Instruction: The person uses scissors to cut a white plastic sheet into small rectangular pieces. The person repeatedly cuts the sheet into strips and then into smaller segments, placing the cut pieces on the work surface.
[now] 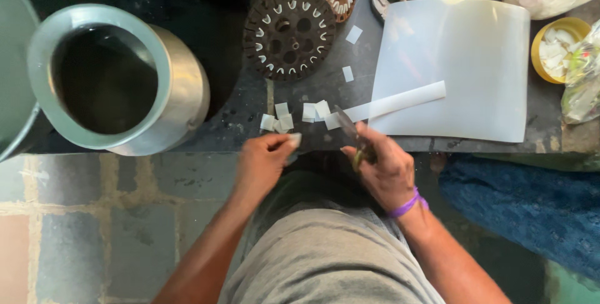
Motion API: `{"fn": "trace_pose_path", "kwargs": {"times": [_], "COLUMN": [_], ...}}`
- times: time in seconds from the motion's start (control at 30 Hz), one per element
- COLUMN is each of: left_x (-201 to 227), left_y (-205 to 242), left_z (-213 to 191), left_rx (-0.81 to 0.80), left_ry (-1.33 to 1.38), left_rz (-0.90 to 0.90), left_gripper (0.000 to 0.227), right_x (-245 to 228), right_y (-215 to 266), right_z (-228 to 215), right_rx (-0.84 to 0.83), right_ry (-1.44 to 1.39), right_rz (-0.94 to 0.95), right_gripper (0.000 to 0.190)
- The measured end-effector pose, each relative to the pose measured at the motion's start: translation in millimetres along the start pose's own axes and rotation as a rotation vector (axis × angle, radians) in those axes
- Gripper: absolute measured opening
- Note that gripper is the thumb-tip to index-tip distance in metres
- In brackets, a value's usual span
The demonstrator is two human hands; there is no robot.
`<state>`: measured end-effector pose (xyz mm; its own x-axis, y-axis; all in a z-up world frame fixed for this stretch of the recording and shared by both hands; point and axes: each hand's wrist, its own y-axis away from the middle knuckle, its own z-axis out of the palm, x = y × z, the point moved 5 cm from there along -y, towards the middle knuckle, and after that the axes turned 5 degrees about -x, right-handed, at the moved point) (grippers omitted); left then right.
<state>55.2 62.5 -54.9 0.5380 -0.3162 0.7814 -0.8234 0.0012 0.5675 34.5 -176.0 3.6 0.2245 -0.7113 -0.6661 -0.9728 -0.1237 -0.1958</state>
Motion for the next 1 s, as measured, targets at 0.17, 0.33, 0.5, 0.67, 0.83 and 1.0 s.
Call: {"fn": "trace_pose_path", "kwargs": {"times": [0.17,0.33,0.5,0.67,0.83,1.0], "left_x": [6.4,10.3,8.7,6.6,10.8,13.9], "left_y": [-13.0,-15.5,6.9,6.5,-2.8,9.4], "left_z": [-34.9,-47.9,-45.4,-35.6,-42.9,-47.1], "left_rx": [0.074,0.092,0.038,0.039,0.108,0.145], "left_ry": [-0.172,-0.243,-0.478,-0.857,-0.877,-0.767], "left_rz": [0.174,0.185,0.22,0.232,0.259,0.202], "left_gripper": [0.035,0.054,0.063,0.067,0.067,0.067], "right_x": [-5.8,-0.4,4.1,4.9,-4.5,-15.0], "right_y": [-25.3,-8.8,15.0,22.3,20.3,16.7], "right_z": [2.4,9.0,3.2,-10.1,-25.5,-36.3], "right_rx": [-0.156,-0.242,-0.146,-0.102,-0.043,0.063], "right_ry": [0.166,0.309,0.266,0.244,0.197,0.211], "right_rz": [-0.15,-0.245,-0.423,-0.497,-0.496,-0.494], "right_gripper": [0.063,0.052,0.043,0.035,0.036,0.034]}}
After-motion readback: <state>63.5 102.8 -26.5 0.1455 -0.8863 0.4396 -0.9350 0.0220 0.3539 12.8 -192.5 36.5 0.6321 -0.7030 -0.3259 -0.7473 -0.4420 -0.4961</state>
